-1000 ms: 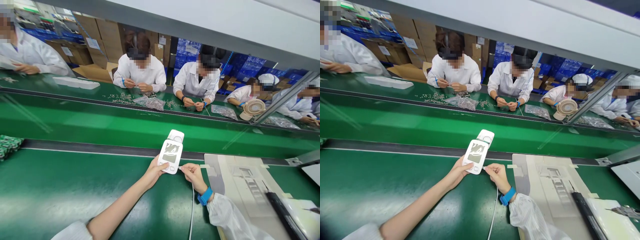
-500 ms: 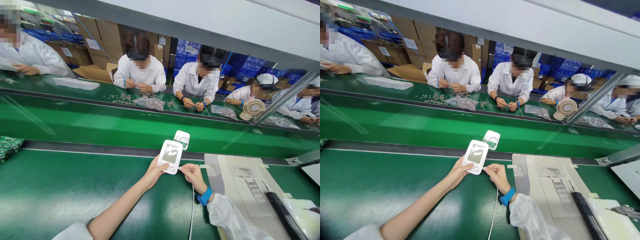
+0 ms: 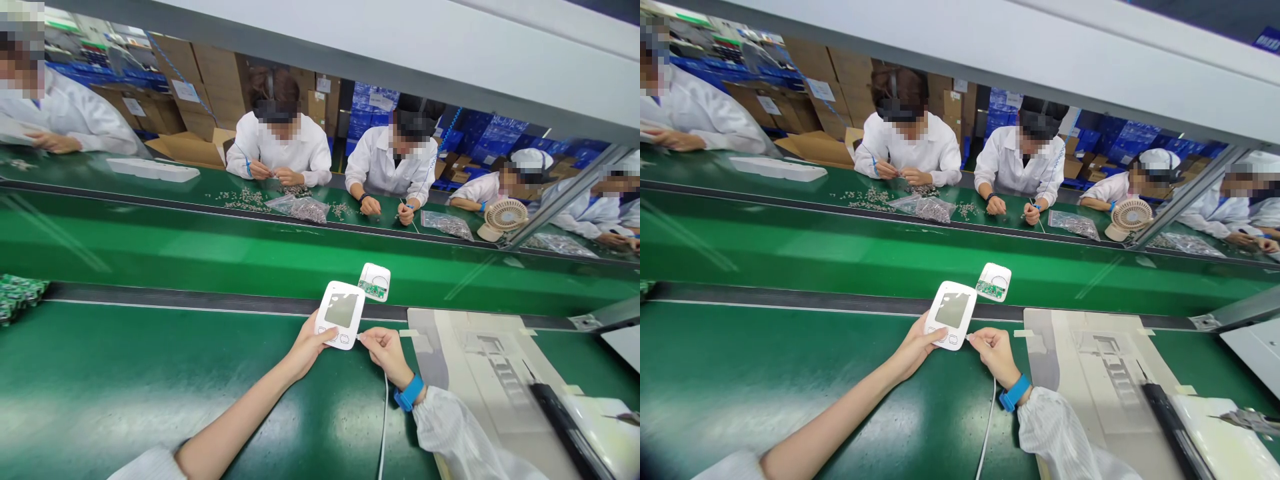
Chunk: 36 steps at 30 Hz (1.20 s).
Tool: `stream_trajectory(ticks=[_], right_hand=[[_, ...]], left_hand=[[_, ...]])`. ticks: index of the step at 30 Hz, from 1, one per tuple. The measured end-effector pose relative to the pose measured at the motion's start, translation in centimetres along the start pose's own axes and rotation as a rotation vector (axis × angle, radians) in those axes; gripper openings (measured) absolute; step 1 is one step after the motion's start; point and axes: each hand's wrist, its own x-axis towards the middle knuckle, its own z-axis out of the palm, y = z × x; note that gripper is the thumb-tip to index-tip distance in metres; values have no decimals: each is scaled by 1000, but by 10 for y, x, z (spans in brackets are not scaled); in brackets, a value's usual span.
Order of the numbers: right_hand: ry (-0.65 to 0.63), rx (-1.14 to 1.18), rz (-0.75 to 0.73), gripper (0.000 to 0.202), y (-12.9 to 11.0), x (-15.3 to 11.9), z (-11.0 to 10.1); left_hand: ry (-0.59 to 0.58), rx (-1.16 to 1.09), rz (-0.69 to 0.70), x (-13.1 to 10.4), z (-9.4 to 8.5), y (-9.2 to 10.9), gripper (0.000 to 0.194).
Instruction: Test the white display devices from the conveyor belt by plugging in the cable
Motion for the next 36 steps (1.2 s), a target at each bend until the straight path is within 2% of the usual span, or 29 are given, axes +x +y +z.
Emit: stream_trajectory(ticks=[10, 15, 16, 17, 18, 20, 21, 22, 24, 25, 30, 36], right_hand=[[-62, -132, -11, 32, -1, -4, 5], [-273, -216, 6, 39, -22, 2, -4], [-232, -273, -36, 37, -30, 8, -8], [-114, -348, -94, 36, -37, 15, -12], [85, -431, -167, 40, -45, 25, -15], [556, -636, -242, 61, -56, 49, -22], [706, -744, -221, 73, -59, 61, -24], [792, -824, -156, 83, -59, 73, -25], [848, -888, 6, 93, -56, 92, -25], [858, -889, 33, 93, -53, 99, -24], [891, -818, 49, 93, -45, 108, -26], [944, -636, 117, 101, -58, 107, -53]], left_hand=[[37, 126, 120, -3, 2, -4, 48], [22, 92, 78, -4, 2, 1, 54], [15, 77, 55, -4, 2, 3, 56], [6, 60, 29, -4, 2, 5, 58], [-3, 43, 2, -5, 2, 7, 58], [-19, 15, -44, -6, 2, 11, 58], [-21, 8, -59, -6, 2, 12, 58], [-18, 5, -65, -7, 2, 13, 59], [-4, 3, -63, -7, 2, 13, 62], [8, 3, -60, -8, 2, 13, 64], [22, 0, -64, -9, 5, 12, 67], [15, 13, -47, -9, 6, 11, 64]])
